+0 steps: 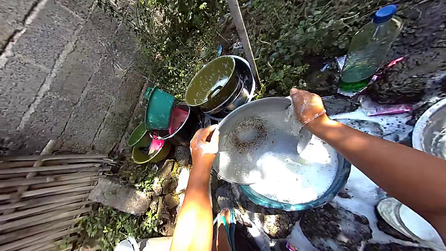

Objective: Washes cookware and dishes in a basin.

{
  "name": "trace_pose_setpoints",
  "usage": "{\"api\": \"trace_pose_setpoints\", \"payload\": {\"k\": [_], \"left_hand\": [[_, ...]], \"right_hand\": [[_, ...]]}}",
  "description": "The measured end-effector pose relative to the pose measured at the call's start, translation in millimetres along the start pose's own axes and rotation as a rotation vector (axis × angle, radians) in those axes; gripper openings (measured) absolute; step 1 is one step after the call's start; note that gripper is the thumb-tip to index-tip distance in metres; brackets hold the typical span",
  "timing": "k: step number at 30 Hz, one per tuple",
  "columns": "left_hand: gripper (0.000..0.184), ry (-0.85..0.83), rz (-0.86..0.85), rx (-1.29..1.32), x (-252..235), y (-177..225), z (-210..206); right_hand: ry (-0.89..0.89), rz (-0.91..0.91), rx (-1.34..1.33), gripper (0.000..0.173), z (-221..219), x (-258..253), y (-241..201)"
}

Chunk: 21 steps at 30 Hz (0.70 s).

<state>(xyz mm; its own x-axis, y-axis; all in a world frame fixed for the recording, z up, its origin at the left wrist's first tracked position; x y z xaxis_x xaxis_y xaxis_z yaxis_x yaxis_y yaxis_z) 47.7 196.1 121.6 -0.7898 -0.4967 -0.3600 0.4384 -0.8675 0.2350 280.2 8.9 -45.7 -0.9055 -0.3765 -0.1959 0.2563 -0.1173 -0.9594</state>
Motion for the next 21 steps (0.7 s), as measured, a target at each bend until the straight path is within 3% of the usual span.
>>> {"api": "trace_pose_setpoints", "payload": {"k": [5,8,13,21], "left_hand": [[0.018,0.205,-0.079,0.063,7,3,1],[0.013,0.252,-0.025,0.056,6,-3,-5],[0.015,0.159,0.114,0.032,-3,-9,-20],[0.016,0.045,0.114,0.085,-12,-20,-27]], "right_hand": [[-0.011,0.019,-0.01,0.054,7,1,-14],[-0.011,0.022,-0.035,0.055,10,0,-18],[-0.015,0.04,-0.038,0.053,12,-1,-20],[-0.033,-0.005,-0.032,0.052,10,-2,-18]]}}
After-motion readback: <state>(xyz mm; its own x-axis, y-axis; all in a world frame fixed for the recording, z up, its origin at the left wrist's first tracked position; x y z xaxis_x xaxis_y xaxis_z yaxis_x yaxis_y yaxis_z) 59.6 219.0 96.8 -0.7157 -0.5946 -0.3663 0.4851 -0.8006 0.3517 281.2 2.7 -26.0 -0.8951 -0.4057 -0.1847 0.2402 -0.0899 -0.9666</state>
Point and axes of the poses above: each hand's wrist, its own x-axis away from the middle knuckle, its own z-axis out of the back of the hand, y = z × x, the point moved 7 cm from there along -x, towards the middle knuckle, and after that the axes turned 5 degrees about -x, right-handed, at the moved point
